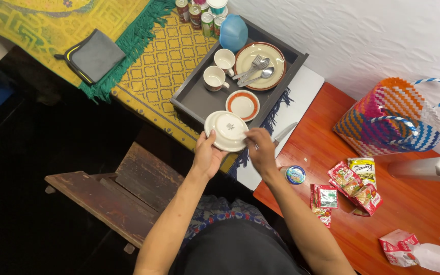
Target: The person wipes cutlery, plates, and a small container with a cloth and places them on a tray. They also wipe a knife and a small jar before arranging the items on the tray.
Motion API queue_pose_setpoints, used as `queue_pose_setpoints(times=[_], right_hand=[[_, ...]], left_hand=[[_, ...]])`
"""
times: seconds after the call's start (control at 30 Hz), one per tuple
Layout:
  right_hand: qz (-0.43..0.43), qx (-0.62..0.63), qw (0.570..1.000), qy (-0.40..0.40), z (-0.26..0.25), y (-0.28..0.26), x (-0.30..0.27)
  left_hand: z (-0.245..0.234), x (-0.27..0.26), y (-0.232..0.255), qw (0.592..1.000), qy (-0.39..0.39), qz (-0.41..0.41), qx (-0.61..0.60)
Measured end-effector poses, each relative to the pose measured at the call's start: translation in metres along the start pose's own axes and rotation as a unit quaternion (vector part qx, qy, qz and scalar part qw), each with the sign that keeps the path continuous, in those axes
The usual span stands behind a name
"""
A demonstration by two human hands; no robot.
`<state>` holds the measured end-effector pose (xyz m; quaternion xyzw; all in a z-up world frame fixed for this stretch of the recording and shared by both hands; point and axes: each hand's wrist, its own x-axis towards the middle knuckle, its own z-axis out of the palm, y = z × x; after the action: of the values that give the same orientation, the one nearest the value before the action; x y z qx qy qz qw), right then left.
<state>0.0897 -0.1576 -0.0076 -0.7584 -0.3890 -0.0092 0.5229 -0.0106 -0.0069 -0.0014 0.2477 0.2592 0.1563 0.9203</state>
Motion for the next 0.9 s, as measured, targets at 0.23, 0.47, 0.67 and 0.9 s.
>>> queue_pose_setpoints(times=[0.23, 0.47, 0.67, 0.9], right_hand=[[0.036, 0.036, 0.998, -0.038, -0.004, 0.001, -0.005], [0.487, 0.489, 0.723, -0.025, -0.009, 0.073, 0.009], [0.524, 0.512, 0.68, 0.029, -0.015, 0.101, 0.015], [0.443, 0.093, 0.878, -0.156, -0.002, 0.124, 0.072]], left_hand=[[0.029, -0.01, -0.001, 0.972, -0.004, 0.021, 0.235], [0.013, 0.002, 0.002, 0.493, -0.134, 0.43, 0.744], [-0.005, 0.032, 0.021, 0.355, -0.204, 0.495, 0.766], [-0.02, 0.071, 0.015, 0.327, -0.096, 0.517, 0.785]])
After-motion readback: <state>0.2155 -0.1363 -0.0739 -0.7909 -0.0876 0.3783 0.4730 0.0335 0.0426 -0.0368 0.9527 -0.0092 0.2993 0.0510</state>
